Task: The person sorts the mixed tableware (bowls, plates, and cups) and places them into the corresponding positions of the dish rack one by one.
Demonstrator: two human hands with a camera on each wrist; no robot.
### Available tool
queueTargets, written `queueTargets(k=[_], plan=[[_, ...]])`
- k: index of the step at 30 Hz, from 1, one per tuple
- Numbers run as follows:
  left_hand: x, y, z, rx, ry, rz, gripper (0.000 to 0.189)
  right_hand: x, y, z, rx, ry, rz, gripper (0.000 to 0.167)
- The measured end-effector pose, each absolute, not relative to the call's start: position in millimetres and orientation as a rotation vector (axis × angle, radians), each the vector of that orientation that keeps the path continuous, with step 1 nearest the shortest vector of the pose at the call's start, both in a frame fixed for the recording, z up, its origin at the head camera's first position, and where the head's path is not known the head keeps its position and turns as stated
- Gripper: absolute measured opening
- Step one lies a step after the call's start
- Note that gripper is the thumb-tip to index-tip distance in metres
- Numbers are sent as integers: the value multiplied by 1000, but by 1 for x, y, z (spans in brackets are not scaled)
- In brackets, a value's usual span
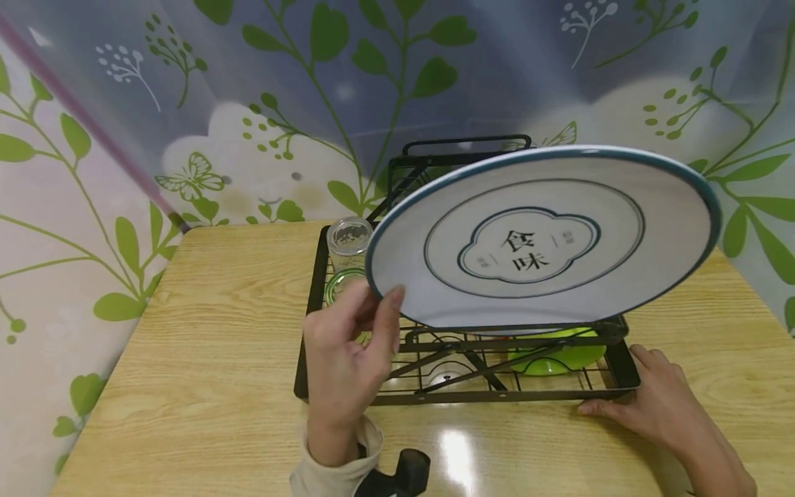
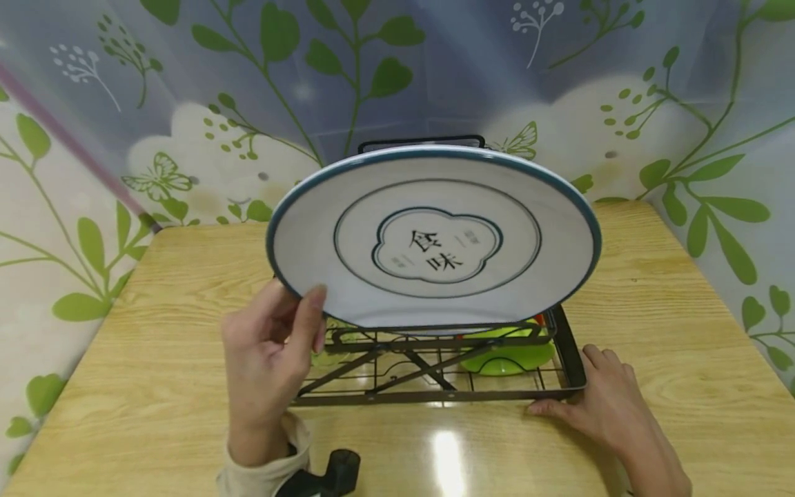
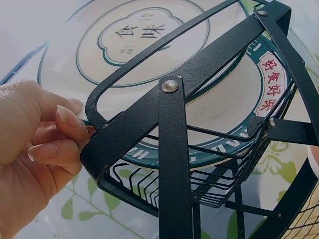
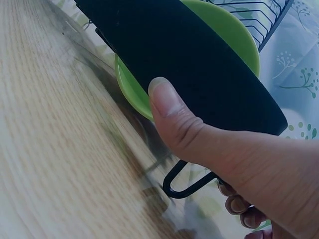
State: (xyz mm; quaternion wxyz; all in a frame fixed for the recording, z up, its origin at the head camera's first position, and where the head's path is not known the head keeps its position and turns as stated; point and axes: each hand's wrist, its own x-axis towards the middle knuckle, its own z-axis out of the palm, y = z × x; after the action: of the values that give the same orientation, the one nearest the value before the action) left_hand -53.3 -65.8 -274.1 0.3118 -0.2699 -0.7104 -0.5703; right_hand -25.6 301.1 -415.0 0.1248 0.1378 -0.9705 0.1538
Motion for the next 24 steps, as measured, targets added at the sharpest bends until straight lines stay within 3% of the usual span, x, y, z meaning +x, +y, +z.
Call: queueTargets(k=[24], plan=[[-50, -67, -272, -720, -1987, -1296, 8, -25, 302, -416, 407, -2824, 455, 61]])
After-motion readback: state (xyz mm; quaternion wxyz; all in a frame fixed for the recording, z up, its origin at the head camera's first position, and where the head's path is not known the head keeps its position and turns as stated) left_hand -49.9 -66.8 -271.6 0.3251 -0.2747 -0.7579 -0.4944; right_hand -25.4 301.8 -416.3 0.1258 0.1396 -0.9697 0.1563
